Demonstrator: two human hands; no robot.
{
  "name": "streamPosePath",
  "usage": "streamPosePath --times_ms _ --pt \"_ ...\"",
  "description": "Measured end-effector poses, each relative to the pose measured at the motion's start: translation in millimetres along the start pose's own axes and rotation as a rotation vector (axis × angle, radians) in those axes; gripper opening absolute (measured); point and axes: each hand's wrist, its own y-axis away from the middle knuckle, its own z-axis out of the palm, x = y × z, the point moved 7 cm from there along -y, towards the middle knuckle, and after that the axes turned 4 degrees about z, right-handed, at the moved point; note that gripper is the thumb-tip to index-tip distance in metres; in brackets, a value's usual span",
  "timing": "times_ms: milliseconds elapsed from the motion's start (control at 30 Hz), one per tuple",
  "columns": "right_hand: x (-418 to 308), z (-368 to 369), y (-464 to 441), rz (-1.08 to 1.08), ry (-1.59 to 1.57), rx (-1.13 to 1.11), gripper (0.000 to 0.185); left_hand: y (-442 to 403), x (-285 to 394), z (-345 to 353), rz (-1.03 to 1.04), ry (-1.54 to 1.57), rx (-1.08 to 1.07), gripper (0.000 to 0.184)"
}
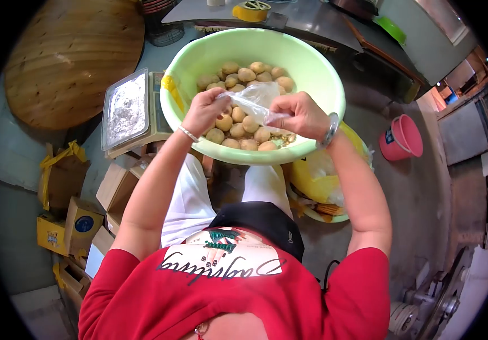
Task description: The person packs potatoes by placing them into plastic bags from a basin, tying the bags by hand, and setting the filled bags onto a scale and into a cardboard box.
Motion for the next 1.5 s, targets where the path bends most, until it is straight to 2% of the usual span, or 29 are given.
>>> streamPosePath --times_ms 67,100,200,233,333,367,467,567,667,767,867,900,1000,1033,1133,1167,1267,1300,1400,1433,1500 --pt "0.0 2.7 -3.1 -0.068 0.285 0.015 0.017 3.4 -12.5 -10.2 -0.067 0.14 -0.031 0.016" --pt "5.2 6.0 -7.1 -0.063 0.392 0.026 0.03 5.2 -14.9 -13.2 -0.116 0.265 0.008 0.017" --pt "17.1 13.3 -16.3 -0.269 0.666 0.132 0.041 12.4 -22.6 -8.7 -0.243 0.616 0.1 0.018" --pt "31.1 17.7 -22.1 -0.087 0.63 0.01 0.053 13.1 -30.4 -6.1 -0.276 0.718 0.123 0.019" --pt "46.4 42.4 -31.1 0.035 0.848 -0.096 0.057 17.9 -45.8 1.9 -0.405 0.962 0.215 0.023" --pt "54.7 48.9 -32.0 0.163 0.941 -0.212 0.06 18.1 -54.4 5.1 -0.443 0.999 0.252 0.024" --pt "43.5 56.5 -33.3 0.016 0.883 -0.115 0.06 18.0 -75.9 1.9 -0.515 1.057 0.42 0.025" --pt "51.7 50.0 -36.3 0.022 0.739 -0.09 0.055 16.1 -84.7 -11.3 -0.519 1.135 0.526 0.023" --pt "80.6 49.7 -45.0 0.16 0.807 -0.205 0.055 12.1 -95.7 -16.6 -0.483 1.167 0.53 0.022" --pt "93.3 34.6 -56.7 0.008 0.648 0.045 0.055 9.4 -91.6 -9.2 -0.535 1.019 0.281 0.02" --pt "88.6 31.6 -58.7 0.461 0.818 -0.055 0.061 7.0 -53.0 -6.0 -0.486 0.443 0.126 0.028" --pt "82.7 35.5 -60.8 0.413 0.834 -0.053 0.074 1.8 -44.4 -10.6 -0.397 0.004 0.117 0.037" --pt "83.6 48.6 -66.2 0.396 0.957 -0.209 0.081 -7.4 -34.5 -2.7 0.046 -0.893 -0.03 0.031" --pt "85.1 52.2 -64.9 0.38 1.001 -0.255 0.083 -8.8 -48.6 -6.5 -0.127 -0.97 -0.086 0.024" --pt "103.1 58.7 -59.3 0.368 1.088 -0.388 0.086 -9.6 -56.9 -25.2 -0.128 -1.012 0.011 0.017" --pt "117.0 59.3 -56.4 0.382 1.089 -0.436 0.086 -9.6 -62.5 -27.8 -0.142 -0.969 -0.008 0.015" --pt "137.8 57.4 -53.9 0.409 1.078 -0.52 0.083 -8.4 -115.6 -20.3 -0.608 0.247 0.095 0.015" --pt "140.5 56.7 -56.6 0.407 1.082 -0.533 0.082 -6.7 -112.8 -12.0 -0.685 0.644 0.065 0.013" --pt "149.8 45.3 -74.7 0.283 1.001 -0.453 0.076 -8.6 -118.3 -6.9 -0.801 1.03 0.304 0.012" --pt "150.9 38.6 -82.4 0.224 0.955 -0.408 0.074 -12.1 -118.1 -10.2 -0.776 1.033 0.353 0.013" --pt "151.4 8.3 -98.7 0.216 0.962 -0.279 0.062 -20.2 -104.9 -22.8 -0.624 0.658 0.2 0.015"
